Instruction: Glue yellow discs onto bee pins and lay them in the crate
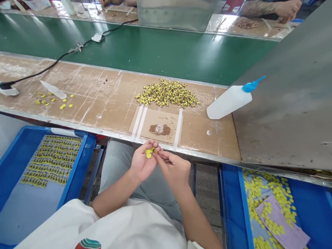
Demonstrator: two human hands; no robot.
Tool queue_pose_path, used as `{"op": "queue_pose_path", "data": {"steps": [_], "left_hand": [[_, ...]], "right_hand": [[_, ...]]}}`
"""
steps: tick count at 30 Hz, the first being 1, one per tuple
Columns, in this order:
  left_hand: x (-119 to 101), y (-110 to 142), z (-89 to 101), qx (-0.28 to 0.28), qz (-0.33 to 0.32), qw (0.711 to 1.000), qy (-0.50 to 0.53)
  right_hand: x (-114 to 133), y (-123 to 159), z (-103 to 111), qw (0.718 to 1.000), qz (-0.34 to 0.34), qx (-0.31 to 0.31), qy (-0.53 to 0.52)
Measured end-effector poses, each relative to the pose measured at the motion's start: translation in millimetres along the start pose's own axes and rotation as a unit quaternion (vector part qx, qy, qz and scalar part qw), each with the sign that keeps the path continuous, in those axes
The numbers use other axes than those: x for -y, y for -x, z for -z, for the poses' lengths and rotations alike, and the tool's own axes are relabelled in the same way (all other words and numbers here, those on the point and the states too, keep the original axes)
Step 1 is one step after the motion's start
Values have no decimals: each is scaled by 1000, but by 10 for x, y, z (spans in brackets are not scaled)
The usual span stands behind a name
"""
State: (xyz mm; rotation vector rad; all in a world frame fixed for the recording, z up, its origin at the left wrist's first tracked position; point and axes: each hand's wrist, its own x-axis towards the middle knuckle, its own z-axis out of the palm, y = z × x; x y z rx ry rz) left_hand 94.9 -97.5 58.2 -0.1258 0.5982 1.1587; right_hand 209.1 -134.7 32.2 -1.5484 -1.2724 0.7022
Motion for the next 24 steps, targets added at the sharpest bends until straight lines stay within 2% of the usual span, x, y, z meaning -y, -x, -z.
{"op": "queue_pose_path", "data": {"steps": [2,5,8,11,14,17,20,24], "left_hand": [[-9,3,-16,5,-12,1000,-11],[-42,-11,-36,-10,-13,1000,-1],[-50,-32,-12,1,-10,1000,-27],[-13,-34,57,46,-12,990,-132],[30,-31,141,93,-20,972,-217],[41,-45,197,99,-42,964,-245],[28,-58,206,81,-44,967,-237],[-2,-61,180,73,-43,974,-212]], "right_hand": [[-4,-1,27,1000,-1,26,-11],[39,-43,48,986,-89,58,-132],[100,-90,24,946,-178,47,-266],[146,-112,-33,896,-255,21,-363],[177,-122,-80,847,-326,29,-420],[200,-137,-103,814,-366,26,-451],[219,-150,-117,815,-362,30,-452],[232,-140,-137,841,-342,54,-415]]}}
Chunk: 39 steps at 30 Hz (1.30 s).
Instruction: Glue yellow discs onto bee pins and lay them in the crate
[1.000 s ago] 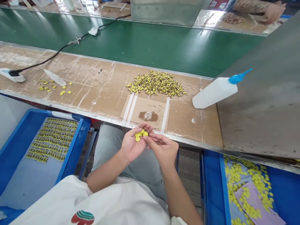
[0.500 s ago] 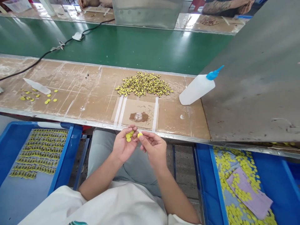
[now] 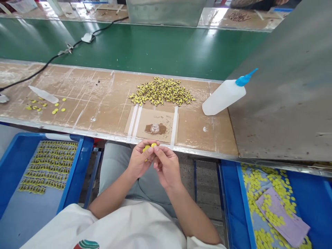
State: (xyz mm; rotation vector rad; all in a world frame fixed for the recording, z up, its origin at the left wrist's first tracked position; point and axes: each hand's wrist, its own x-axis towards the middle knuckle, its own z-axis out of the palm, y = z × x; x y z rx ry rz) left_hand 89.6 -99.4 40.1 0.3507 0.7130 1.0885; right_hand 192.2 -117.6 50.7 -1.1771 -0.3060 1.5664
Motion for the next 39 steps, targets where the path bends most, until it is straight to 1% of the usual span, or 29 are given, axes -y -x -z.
{"op": "queue_pose_path", "data": {"steps": [2,3,4,5,6,7,8,9,10,11,12,13,15,18,21,23,25,26,27,28,29,30,31,32,34,35,37,39], "left_hand": [[-25,-10,-1,4,2,1000,20],[-39,-18,1,5,3,999,36],[-55,-26,5,7,4,998,55],[-70,-33,9,9,5,997,74],[-86,-39,13,11,9,996,90],[-101,-43,17,14,17,995,100],[-115,-44,20,18,28,994,103],[-127,-43,21,23,41,994,100],[-137,-40,22,29,54,994,94],[-146,-35,22,36,68,993,85],[-154,-30,23,45,80,993,77],[-161,-23,23,52,90,992,70],[-175,-11,29,61,110,990,60],[-188,4,47,66,135,987,53],[-181,9,71,67,134,987,54],[-172,3,91,58,117,990,59],[-176,-11,118,42,92,993,66],[-187,-22,136,32,79,994,68],[-205,-36,157,22,65,995,69],[-229,-53,180,13,51,996,70],[-259,-72,205,4,37,997,72],[-292,-94,232,-4,23,997,73],[-327,-117,258,-12,10,997,74],[-361,-139,283,-20,-4,997,75],[-419,-179,326,-36,-22,997,72],[-440,-195,343,-44,-27,996,71],[-467,-219,370,-56,-33,995,71],[-479,-233,393,-61,-36,995,70]], "right_hand": [[-17,9,11,999,20,11,48],[-24,13,25,995,52,10,79],[-26,15,44,988,103,1,113],[-22,15,68,974,170,-13,151],[-8,10,95,950,246,-27,192],[18,1,123,916,323,-35,235],[56,-13,151,876,391,-35,279],[105,-31,176,834,446,-21,323],[164,-54,198,794,485,5,365],[228,-79,216,758,511,36,404],[294,-105,230,727,526,70,436],[357,-131,242,704,530,104,461],[465,-178,264,677,522,167,492],[568,-218,290,657,502,224,516],[647,-217,291,649,472,252,540],[730,-226,274,659,443,272,543],[851,-300,255,690,414,274,526],[921,-378,247,713,405,250,515],[991,-488,240,738,401,203,504],[1057,-630,234,759,397,136,498],[1114,-800,227,770,398,54,496],[1158,-988,219,768,389,-5,509],[1186,-1184,208,754,372,-31,540],[1199,-1377,191,731,365,-49,574],[1179,-1715,144,696,363,-57,618],[1152,-1849,113,683,364,-55,631],[1078,-2040,43,668,367,-52,645],[1005,-2150,-25,661,365,-47,654]]}}
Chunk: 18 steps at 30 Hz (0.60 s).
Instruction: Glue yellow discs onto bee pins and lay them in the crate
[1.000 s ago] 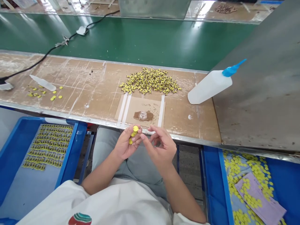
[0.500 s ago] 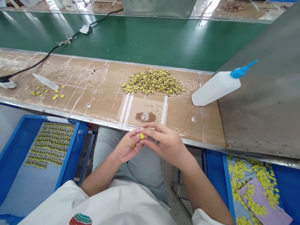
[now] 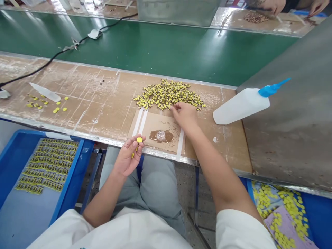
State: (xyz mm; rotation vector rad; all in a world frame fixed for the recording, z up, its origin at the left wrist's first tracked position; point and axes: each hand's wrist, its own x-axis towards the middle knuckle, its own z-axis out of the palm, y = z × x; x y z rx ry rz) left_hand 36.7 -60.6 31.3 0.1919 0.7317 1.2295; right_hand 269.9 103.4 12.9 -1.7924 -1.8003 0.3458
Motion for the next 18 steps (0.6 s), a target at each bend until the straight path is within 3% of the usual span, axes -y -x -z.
{"op": "queue_pose_path", "data": {"steps": [5,11,14,18], "left_hand": [[-22,-45,61,-3,-17,1000,-15],[-49,-105,115,1,-33,999,-17],[-55,-124,113,1,-38,999,-11],[-58,-155,93,-5,-31,999,-9]], "right_hand": [[77,-102,-150,1000,-10,21,-19],[122,-143,-125,997,-57,44,-41],[77,-73,-78,997,-19,67,-38],[-38,43,-26,998,30,51,-13]]}}
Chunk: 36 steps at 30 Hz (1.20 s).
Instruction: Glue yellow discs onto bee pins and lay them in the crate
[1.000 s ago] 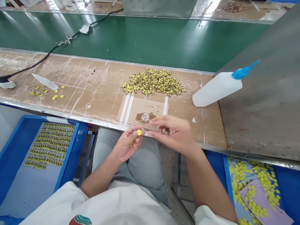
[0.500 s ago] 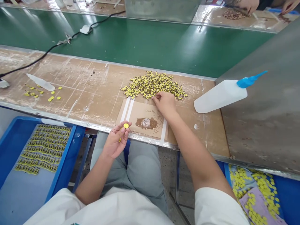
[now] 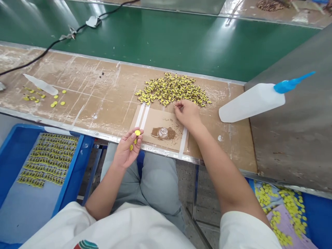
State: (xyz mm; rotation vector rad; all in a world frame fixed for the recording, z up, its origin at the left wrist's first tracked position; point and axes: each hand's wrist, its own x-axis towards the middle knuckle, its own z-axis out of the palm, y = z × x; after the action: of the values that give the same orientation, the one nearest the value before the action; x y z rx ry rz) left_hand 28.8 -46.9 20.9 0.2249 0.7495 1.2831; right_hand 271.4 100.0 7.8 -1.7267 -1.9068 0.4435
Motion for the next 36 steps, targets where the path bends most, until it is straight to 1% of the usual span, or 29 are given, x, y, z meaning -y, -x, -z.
{"op": "queue_pose_path", "data": {"steps": [2,4,7,11,14,16,19,24,27,30,32,34,36], "left_hand": [[4,-23,-13,-4,1,1000,0],[12,-47,-24,-7,-1,1000,-1],[26,-76,-29,-10,-7,1000,-4],[36,-95,-13,-15,-11,1000,-9],[34,-99,3,-13,-10,1000,-5],[32,-101,9,-12,-11,1000,-4],[33,-109,8,-17,-15,1000,-9],[32,-146,0,-29,-19,999,-17],[18,-181,0,-25,-30,999,-23],[5,-222,5,-18,-38,999,-27],[3,-251,10,-12,-40,999,-25],[8,-277,13,-2,-45,999,-24],[19,-296,12,8,-49,998,-31]], "right_hand": [[-35,39,19,999,17,6,30],[-38,61,39,995,54,29,73],[6,71,69,979,98,69,163],[56,44,73,956,98,114,251],[25,10,59,951,108,115,264],[-29,-5,63,960,117,99,236],[-127,-4,96,979,115,62,155],[-217,74,137,995,76,21,67],[-234,147,127,999,46,-27,8],[-263,207,114,995,14,-73,-67],[-274,253,109,989,-4,-93,-117],[-251,334,104,979,-16,-114,-169],[-177,465,91,965,-20,-146,-217]]}}
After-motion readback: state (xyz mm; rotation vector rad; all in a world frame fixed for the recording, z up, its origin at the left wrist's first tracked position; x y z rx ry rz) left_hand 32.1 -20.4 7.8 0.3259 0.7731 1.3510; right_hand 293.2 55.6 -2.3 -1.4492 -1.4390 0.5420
